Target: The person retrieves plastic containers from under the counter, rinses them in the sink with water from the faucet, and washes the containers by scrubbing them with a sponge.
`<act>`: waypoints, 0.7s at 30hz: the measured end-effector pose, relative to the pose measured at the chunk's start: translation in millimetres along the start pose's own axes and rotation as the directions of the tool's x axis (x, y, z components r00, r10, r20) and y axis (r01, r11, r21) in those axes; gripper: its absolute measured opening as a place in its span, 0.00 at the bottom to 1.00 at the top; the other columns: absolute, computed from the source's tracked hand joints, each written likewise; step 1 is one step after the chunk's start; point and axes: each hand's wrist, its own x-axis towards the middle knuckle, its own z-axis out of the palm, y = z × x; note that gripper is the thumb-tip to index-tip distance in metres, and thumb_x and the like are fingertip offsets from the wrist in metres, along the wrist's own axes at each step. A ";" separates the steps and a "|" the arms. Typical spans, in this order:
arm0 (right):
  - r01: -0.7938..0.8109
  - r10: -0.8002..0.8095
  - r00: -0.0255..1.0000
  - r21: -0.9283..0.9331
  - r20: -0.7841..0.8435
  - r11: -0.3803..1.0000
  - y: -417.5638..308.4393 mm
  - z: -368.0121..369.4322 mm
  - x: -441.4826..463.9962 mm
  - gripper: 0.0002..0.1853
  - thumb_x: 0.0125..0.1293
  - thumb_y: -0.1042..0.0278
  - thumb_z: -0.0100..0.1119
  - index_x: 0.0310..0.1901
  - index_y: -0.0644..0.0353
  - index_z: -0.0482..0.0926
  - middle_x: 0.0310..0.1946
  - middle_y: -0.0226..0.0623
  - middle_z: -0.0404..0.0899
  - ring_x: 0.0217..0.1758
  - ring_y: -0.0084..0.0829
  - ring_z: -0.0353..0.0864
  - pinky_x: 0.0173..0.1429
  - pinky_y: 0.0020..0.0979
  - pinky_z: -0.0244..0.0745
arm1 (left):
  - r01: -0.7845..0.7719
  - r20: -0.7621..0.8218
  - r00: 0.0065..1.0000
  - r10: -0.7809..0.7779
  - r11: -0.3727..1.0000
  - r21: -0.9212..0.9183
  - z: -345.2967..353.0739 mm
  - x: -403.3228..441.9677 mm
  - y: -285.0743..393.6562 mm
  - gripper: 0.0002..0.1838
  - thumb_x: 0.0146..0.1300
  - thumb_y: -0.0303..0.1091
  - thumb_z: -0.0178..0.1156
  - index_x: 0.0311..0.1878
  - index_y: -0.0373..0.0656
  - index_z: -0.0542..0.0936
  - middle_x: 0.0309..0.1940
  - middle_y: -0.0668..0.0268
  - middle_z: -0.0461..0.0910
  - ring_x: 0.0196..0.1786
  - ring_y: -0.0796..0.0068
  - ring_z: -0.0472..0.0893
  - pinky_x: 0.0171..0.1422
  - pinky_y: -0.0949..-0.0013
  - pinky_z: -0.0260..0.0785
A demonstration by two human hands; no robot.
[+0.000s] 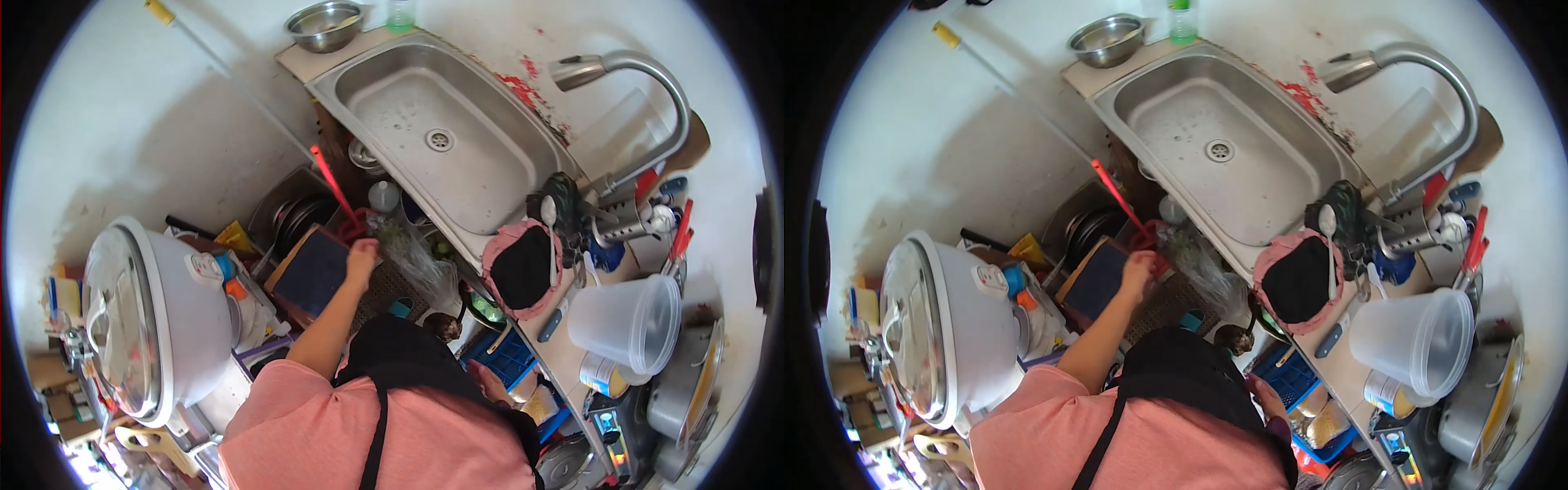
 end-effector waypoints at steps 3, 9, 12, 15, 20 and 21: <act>-0.035 0.014 0.995 -0.221 -0.097 0.975 -17.7 -25.8 -7.8 0.31 0.66 0.41 0.47 0.64 0.52 0.64 0.60 0.34 0.69 0.64 0.31 0.66 0.64 0.36 0.57 | 0.104 0.127 0.986 -0.113 0.992 0.076 13.3 -22.2 -21.1 0.08 0.64 0.34 0.50 0.44 0.49 0.76 0.36 0.74 0.75 0.36 0.82 0.73 0.40 0.75 0.65; -0.121 0.086 0.991 -0.401 -0.104 0.908 -54.3 -57.8 -9.7 0.31 0.65 0.42 0.50 0.63 0.51 0.65 0.59 0.35 0.70 0.61 0.32 0.69 0.63 0.37 0.59 | 0.107 0.071 0.992 -0.107 0.994 0.005 16.9 -49.6 -36.8 0.10 0.63 0.35 0.50 0.44 0.46 0.76 0.36 0.70 0.76 0.35 0.79 0.75 0.39 0.74 0.66; -0.003 0.039 0.997 -0.510 0.060 0.860 -81.6 -47.7 15.9 0.30 0.65 0.44 0.50 0.63 0.53 0.66 0.58 0.35 0.71 0.60 0.32 0.69 0.63 0.36 0.60 | 0.027 -0.038 0.999 -0.027 1.000 -0.016 9.7 -47.9 -64.7 0.12 0.60 0.35 0.50 0.43 0.41 0.77 0.29 0.63 0.78 0.31 0.74 0.78 0.38 0.70 0.70; 0.223 -0.076 0.966 -0.655 0.246 0.722 -106.9 -8.1 53.2 0.25 0.67 0.52 0.50 0.61 0.59 0.68 0.55 0.35 0.73 0.59 0.29 0.69 0.63 0.29 0.60 | 0.017 -0.076 0.997 -0.018 1.000 -0.012 -11.4 -48.5 -85.7 0.12 0.61 0.36 0.51 0.44 0.41 0.77 0.31 0.65 0.77 0.31 0.75 0.78 0.38 0.71 0.69; 0.346 -0.067 0.916 -0.692 0.396 0.634 -153.0 73.6 102.7 0.22 0.67 0.59 0.52 0.58 0.61 0.71 0.53 0.39 0.74 0.58 0.28 0.70 0.61 0.27 0.62 | 0.119 -0.114 0.986 -0.125 0.991 -0.062 -41.3 -54.5 -56.1 0.12 0.63 0.38 0.53 0.44 0.41 0.76 0.36 0.69 0.76 0.34 0.80 0.75 0.40 0.75 0.69; 0.352 -0.052 0.906 -0.680 0.420 0.643 -156.8 86.5 115.7 0.21 0.67 0.59 0.52 0.57 0.61 0.71 0.53 0.39 0.75 0.57 0.28 0.70 0.61 0.27 0.62 | 0.119 -0.126 0.984 -0.128 0.990 -0.075 -48.5 -50.6 -57.5 0.12 0.63 0.38 0.53 0.45 0.42 0.76 0.37 0.69 0.76 0.34 0.79 0.76 0.41 0.75 0.69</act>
